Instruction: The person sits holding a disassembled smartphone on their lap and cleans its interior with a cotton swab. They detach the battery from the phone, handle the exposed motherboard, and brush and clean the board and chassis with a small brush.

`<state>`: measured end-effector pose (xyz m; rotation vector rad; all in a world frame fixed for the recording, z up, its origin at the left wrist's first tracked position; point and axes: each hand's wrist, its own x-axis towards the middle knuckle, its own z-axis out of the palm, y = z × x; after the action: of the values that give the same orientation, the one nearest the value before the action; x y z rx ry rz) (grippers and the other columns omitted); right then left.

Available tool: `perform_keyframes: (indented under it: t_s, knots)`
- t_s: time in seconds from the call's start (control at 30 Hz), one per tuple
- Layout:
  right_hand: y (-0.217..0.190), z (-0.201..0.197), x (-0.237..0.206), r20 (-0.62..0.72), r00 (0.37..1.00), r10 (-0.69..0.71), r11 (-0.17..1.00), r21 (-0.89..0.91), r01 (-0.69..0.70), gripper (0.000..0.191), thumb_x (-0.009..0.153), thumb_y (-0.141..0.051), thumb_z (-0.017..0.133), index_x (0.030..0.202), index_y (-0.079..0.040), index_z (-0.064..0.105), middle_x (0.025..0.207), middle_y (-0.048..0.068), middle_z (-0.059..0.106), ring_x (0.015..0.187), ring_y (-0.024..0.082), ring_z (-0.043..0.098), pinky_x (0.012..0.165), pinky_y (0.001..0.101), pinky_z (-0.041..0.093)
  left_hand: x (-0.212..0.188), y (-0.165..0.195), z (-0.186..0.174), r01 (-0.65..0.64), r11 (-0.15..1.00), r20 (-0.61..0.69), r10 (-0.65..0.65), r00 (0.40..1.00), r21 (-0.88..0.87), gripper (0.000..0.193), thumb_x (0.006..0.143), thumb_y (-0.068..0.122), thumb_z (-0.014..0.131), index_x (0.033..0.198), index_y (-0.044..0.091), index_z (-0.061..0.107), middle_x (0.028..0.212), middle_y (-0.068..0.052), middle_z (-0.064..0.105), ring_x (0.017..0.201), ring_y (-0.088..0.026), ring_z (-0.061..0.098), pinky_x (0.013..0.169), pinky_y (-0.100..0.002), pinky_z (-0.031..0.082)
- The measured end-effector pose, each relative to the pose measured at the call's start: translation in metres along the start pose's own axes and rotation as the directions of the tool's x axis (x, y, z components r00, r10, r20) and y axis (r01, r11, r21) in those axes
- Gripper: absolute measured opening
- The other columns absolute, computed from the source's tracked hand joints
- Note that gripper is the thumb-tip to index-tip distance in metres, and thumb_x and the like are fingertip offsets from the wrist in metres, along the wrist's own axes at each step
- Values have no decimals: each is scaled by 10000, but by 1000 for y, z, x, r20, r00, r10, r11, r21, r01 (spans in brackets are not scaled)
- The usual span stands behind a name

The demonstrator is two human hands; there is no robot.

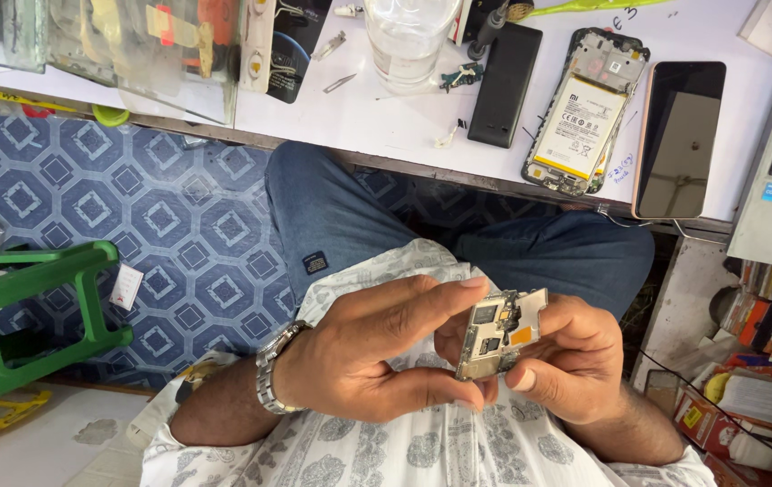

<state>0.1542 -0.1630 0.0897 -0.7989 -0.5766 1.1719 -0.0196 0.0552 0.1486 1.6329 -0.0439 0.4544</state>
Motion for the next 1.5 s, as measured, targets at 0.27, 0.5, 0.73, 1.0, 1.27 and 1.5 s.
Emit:
perform_keyframes:
  t_s: [0.27, 0.5, 0.73, 1.0, 1.27, 1.5]
  knots:
    - [1, -1, 1, 10, 1000, 5, 1000, 9, -5, 268, 957, 21, 789, 1177, 78, 648, 1226, 217, 734, 1139, 238, 719, 1001, 358, 567, 1, -1, 0, 6, 1000, 0, -6, 1000, -19, 771, 992, 220, 849, 1574, 43, 374, 1133, -78, 684, 969, -103, 722, 815, -216, 627]
    - [2, -2, 0, -5, 1000, 9, 1000, 18, -9, 276, 954, 28, 789, 1184, 79, 646, 1240, 221, 722, 1139, 241, 715, 1000, 357, 563, 1, -2, 0, 24, 999, 8, -24, 1000, -33, 756, 1005, 196, 837, 1577, 44, 367, 1146, -85, 686, 991, -112, 730, 824, -216, 643]
    - [3, -3, -1, 13, 1000, 4, 999, 44, -5, 273, 973, 28, 769, 1209, 82, 641, 1248, 229, 722, 1124, 241, 723, 983, 359, 575, 0, -5, 1, 25, 999, 2, -25, 1000, -48, 755, 1005, 193, 837, 1578, 43, 369, 1160, -85, 684, 1002, -113, 732, 826, -218, 649]
    - [4, -3, -4, 35, 999, 39, 997, 69, -42, 273, 1013, 39, 705, 1272, 97, 637, 1236, 230, 721, 1114, 232, 707, 1020, 370, 555, 0, -4, 0, 22, 1000, -14, -22, 1000, -12, 780, 971, 200, 861, 1565, 32, 384, 1137, -76, 694, 980, -108, 725, 824, -219, 628]
    - [1, -1, -4, 34, 997, 66, 993, 93, -69, 286, 1015, 51, 686, 1283, 90, 595, 1328, 227, 683, 1216, 248, 671, 1052, 391, 537, -1, -2, 0, 8, 1000, -26, -8, 1000, -9, 777, 975, 216, 860, 1559, 28, 383, 1159, -76, 697, 995, -107, 726, 840, -219, 620]
    - [-1, -2, -3, 41, 997, 61, 997, 52, -63, 266, 1019, 55, 686, 1275, 99, 626, 1282, 235, 718, 1147, 243, 709, 1007, 376, 565, -1, -2, 0, 3, 1000, -30, -3, 1000, 8, 787, 972, 223, 855, 1561, 18, 374, 1162, -77, 700, 1005, -107, 725, 849, -219, 617]
